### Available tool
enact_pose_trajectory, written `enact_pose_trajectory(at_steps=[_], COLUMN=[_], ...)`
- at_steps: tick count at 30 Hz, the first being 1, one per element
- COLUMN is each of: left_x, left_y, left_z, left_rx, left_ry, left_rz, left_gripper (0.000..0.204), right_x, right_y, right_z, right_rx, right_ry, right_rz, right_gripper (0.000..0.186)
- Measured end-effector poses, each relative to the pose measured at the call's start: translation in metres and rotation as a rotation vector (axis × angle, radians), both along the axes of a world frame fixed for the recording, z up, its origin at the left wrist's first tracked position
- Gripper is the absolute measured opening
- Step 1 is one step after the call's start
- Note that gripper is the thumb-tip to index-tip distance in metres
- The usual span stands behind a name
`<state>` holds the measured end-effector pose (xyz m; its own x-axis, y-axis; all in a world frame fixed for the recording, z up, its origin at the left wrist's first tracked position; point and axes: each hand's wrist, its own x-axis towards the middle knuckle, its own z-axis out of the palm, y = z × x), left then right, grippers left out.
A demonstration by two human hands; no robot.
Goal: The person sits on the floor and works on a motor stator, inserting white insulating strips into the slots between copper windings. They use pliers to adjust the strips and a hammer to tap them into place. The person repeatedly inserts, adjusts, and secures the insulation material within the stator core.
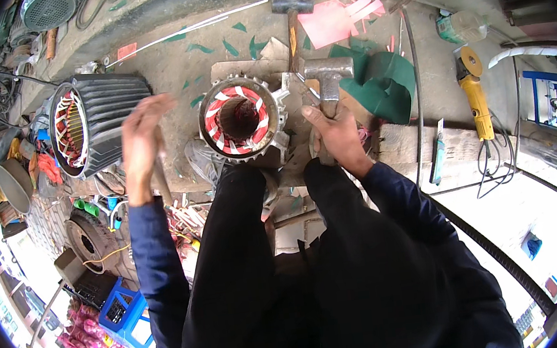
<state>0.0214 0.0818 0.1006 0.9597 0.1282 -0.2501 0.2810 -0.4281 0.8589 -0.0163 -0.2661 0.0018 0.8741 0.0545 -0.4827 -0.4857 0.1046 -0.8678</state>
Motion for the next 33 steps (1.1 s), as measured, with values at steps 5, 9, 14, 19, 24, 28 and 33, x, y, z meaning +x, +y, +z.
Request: enact_pose_trajectory(at_steps=[5, 9, 14, 19, 24, 28, 33], left_x=[0.018, 0.019, 0.013, -0.004, -0.052, -0.085, -0.087], left_y=[-0.021, -0.025, -0.027, -0.023, -0.026, -0.035, -0.029], left_z=[-0.045, -0.054, -0.060, -0.062, -0.059, -0.053, -0.044], left_rx=[-0.077, -0.104, -0.053, -0.118, -0.132, -0.118, -0.076], left_ry=[0.242, 0.326, 0.312, 0.306, 0.297, 0.342, 0.416], left_rz=[-0.057, -0.122, -0.082, -0.036, -0.012, -0.013, -0.091], left_gripper=[0.040, 0.040, 0.040, 0.043, 0.045, 0.048, 0.040], right_x=[0.038, 0.047, 0.049, 0.091, 0.154, 0.183, 0.193], right_y=[0.006, 0.011, 0.016, 0.020, 0.046, 0.075, 0.091], right_z=[-0.017, -0.027, -0.036, -0.030, -0.019, -0.009, 0.000], right_rx=[-0.047, -0.059, -0.003, -0.230, -0.336, -0.434, -0.582], right_ry=[-0.051, -0.047, -0.047, -0.074, -0.235, -0.316, -0.389], right_rz=[0.009, 0.143, 0.158, 0.223, 0.496, 0.736, 0.914], right_gripper=[0.037, 0.037, 0.035, 0.039, 0.057, 0.063, 0.065])
